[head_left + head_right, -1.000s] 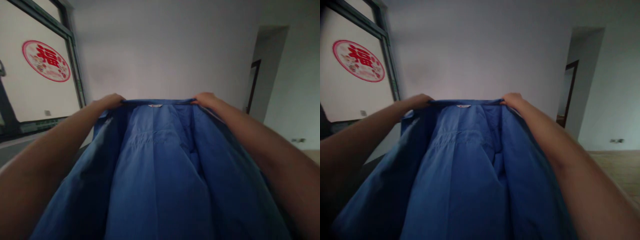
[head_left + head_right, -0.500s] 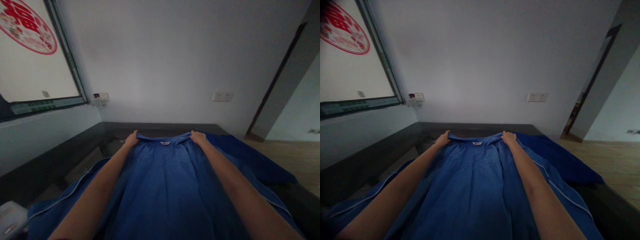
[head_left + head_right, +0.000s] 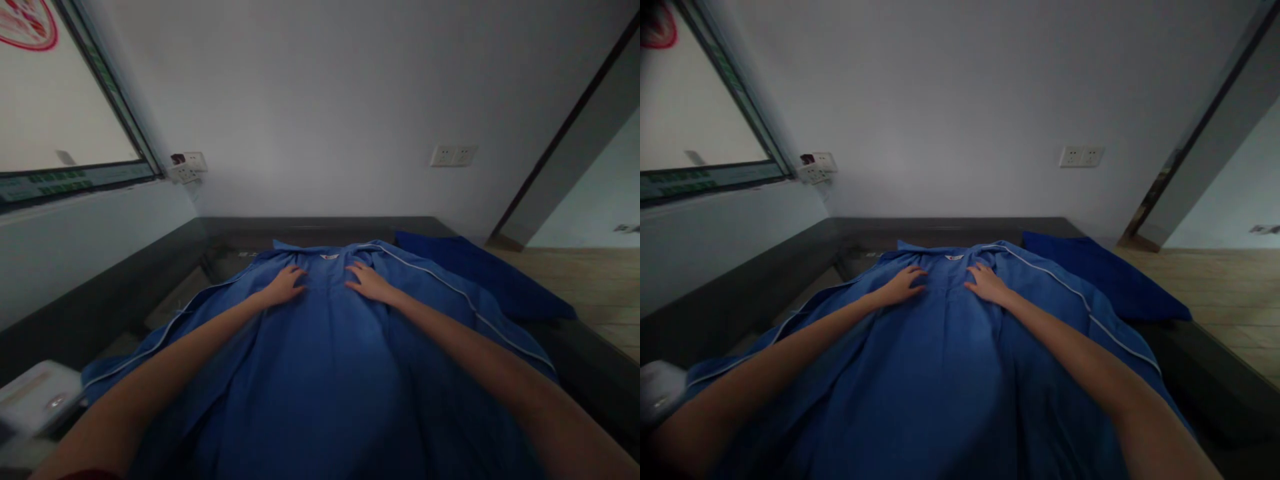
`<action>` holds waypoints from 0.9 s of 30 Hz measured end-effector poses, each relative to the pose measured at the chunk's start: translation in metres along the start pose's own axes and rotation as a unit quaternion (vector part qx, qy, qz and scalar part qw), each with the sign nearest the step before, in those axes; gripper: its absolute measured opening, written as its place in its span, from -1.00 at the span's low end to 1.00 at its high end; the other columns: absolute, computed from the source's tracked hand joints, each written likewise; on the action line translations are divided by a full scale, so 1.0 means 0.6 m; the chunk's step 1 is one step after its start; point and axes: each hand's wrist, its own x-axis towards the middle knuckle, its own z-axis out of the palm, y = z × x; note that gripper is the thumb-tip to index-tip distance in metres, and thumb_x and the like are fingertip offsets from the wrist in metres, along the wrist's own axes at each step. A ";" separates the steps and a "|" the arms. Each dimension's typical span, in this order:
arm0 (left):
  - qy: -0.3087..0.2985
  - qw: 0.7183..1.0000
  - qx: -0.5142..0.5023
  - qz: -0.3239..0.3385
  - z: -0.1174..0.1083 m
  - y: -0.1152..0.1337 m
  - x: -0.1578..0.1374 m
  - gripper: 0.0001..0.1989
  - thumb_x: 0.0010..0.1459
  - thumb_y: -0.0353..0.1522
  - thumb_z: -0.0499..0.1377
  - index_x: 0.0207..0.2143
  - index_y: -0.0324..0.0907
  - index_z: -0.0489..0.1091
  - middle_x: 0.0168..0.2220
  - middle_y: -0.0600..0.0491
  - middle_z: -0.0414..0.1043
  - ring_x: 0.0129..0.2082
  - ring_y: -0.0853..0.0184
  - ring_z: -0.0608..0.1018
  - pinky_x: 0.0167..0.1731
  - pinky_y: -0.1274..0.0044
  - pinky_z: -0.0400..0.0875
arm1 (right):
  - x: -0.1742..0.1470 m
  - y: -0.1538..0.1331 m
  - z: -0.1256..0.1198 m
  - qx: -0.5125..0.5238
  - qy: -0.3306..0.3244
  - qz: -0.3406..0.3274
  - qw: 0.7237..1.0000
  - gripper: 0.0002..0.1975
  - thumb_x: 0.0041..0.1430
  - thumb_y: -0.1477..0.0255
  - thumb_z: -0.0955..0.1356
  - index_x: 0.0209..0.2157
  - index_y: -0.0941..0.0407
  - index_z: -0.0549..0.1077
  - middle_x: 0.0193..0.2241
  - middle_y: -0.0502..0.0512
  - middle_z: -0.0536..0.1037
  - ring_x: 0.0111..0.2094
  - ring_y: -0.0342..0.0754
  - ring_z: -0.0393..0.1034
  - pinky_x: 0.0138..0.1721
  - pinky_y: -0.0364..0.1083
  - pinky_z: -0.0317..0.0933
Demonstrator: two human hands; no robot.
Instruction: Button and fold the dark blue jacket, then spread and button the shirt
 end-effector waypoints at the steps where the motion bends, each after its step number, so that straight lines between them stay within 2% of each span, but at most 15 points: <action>1: -0.025 1.000 -0.010 -0.002 0.012 0.011 -0.016 -0.49 0.17 -0.15 0.04 0.14 -0.12 0.23 0.19 -0.11 0.16 0.21 0.15 0.19 0.19 0.35 0.07 | -0.017 -0.009 0.007 0.012 -0.020 -0.006 1.000 -0.40 0.21 0.14 0.21 0.21 0.13 0.17 0.23 0.28 0.13 0.24 0.14 0.00 0.17 0.05 0.00; 5: -0.041 0.998 0.005 -0.048 0.052 0.027 -0.053 -0.39 0.17 0.01 -0.03 0.23 0.03 0.10 0.28 -0.05 0.01 0.29 -0.03 -0.02 0.20 0.16 -0.08 | -0.066 -0.027 0.029 0.006 -0.067 0.031 0.997 -0.29 0.16 -0.04 0.16 0.26 0.01 0.08 0.28 0.27 0.03 0.27 0.27 -0.10 0.18 0.20 -0.10; 9: -0.012 0.998 0.011 -0.067 0.068 0.018 -0.047 -0.41 0.19 0.04 -0.12 0.24 0.12 0.06 0.31 0.04 -0.04 0.30 0.01 -0.02 0.21 0.18 -0.10 | -0.076 -0.032 0.049 -0.022 -0.053 0.058 0.997 -0.28 0.18 -0.08 0.08 0.27 -0.04 0.02 0.31 0.22 -0.06 0.29 0.26 -0.20 0.20 0.23 -0.20; 14: 0.031 0.996 0.019 -0.076 0.079 0.009 -0.025 -0.42 0.20 0.04 -0.14 0.24 0.16 0.04 0.30 0.08 -0.02 0.29 0.04 0.01 0.21 0.22 -0.08 | -0.056 -0.032 0.065 -0.042 0.014 0.079 0.996 -0.38 0.23 -0.03 0.04 0.24 -0.09 0.10 0.30 0.12 0.00 0.29 0.19 -0.17 0.22 0.19 -0.20; 27: 0.015 0.997 0.018 -0.073 0.078 -0.021 0.029 -0.43 0.20 0.04 -0.14 0.23 0.19 0.05 0.30 0.09 -0.01 0.27 0.06 0.07 0.20 0.25 -0.05 | 0.019 0.015 0.064 -0.039 0.027 0.047 0.998 -0.44 0.25 0.02 0.07 0.21 -0.09 0.17 0.27 0.08 0.09 0.27 0.12 -0.07 0.21 0.15 -0.12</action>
